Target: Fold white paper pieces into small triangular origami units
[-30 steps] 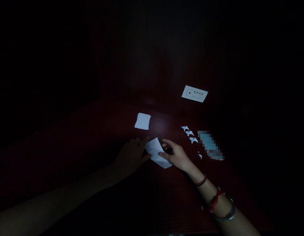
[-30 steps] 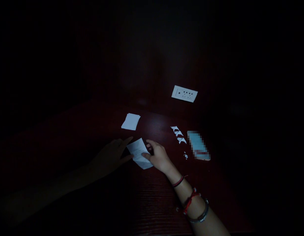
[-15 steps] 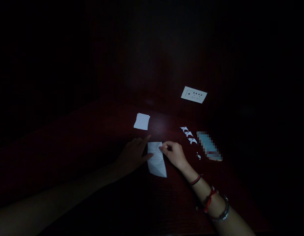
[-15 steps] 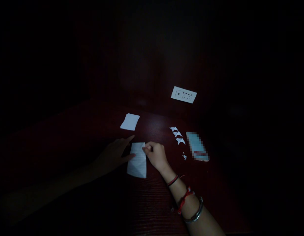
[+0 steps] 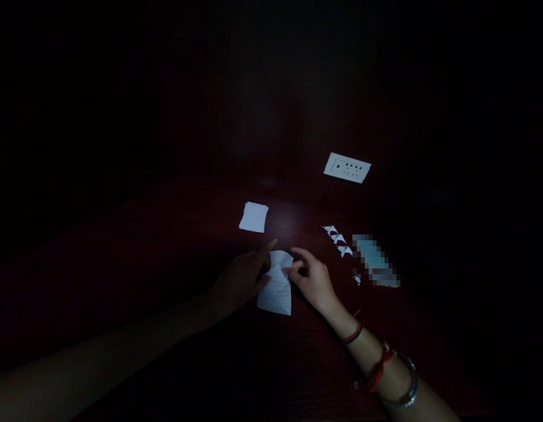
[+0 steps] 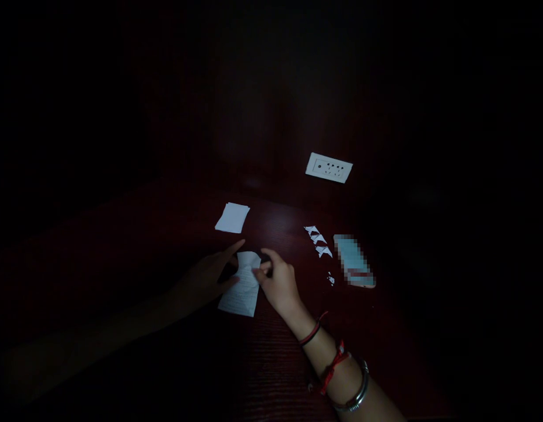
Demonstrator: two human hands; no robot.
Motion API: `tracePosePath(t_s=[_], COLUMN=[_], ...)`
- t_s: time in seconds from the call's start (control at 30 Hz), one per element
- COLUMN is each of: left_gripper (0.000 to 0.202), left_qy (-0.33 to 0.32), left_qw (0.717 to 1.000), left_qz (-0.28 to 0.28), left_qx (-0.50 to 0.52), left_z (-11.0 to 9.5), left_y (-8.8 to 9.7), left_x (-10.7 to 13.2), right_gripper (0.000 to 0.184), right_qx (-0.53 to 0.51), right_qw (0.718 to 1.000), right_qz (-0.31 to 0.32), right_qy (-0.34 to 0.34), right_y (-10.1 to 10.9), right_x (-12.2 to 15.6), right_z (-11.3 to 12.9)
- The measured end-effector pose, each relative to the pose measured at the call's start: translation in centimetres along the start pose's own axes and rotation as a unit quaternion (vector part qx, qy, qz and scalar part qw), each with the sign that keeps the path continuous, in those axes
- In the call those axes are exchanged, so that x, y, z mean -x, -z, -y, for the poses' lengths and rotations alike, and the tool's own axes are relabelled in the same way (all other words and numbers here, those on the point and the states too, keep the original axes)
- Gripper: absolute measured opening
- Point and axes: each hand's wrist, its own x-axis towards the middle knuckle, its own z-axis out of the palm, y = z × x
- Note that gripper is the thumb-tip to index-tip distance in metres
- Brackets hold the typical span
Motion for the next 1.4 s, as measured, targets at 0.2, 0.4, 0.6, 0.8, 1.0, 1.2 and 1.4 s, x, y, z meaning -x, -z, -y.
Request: tracePosePath(t_s=[0.2,0.4,0.6,0.8,1.0,1.2,1.4], left_gripper=[0.067,0.064,0.068,0.063,0.062,0.063,0.067], left_qy=[-0.029,-0.039,-0.035,-0.045,-0.049,-0.074,-0.074], left_qw=[0.999,0.998,0.997,0.998,0.998,0.996,0.994], left_qz=[0.022,0.04,0.046,0.031,0.04,0.038,0.051], left_qx=[0.009,0.029,0.042,0.007,0.029,0.039,0.057], left_z=[-0.1,-0.2,0.2,0.1,0.0,0.6,0.8], left_y=[-0.1,0.1,0.0,0.0,0.1,-0.2,-0.1], left_x=[0.1,0.3,0.3,0.3,0.2,0.0,-0.2], right_gripper=[0.049,0.054,0.059,0.055,0.057,0.062,0.062], right_qx=[0.031,0.052,0.094,0.185,0.159,0.126,0.122], right_qw=[0.999,0.996,0.986,0.965,0.97,0.977,0.978], right_qz=[0.038,0.065,0.1,0.121,0.116,0.092,0.101], right_qy=[0.02,0.036,0.094,0.138,0.143,0.147,0.139], right_y=[0.0,0.2,0.4,0.7,0.6,0.4,0.3], right_x=[0.5,0.5,0.6,0.7,0.6,0.6,0.6], right_z=[0.0,-0.2,-0.3,0.3,0.1,-0.1,-0.4])
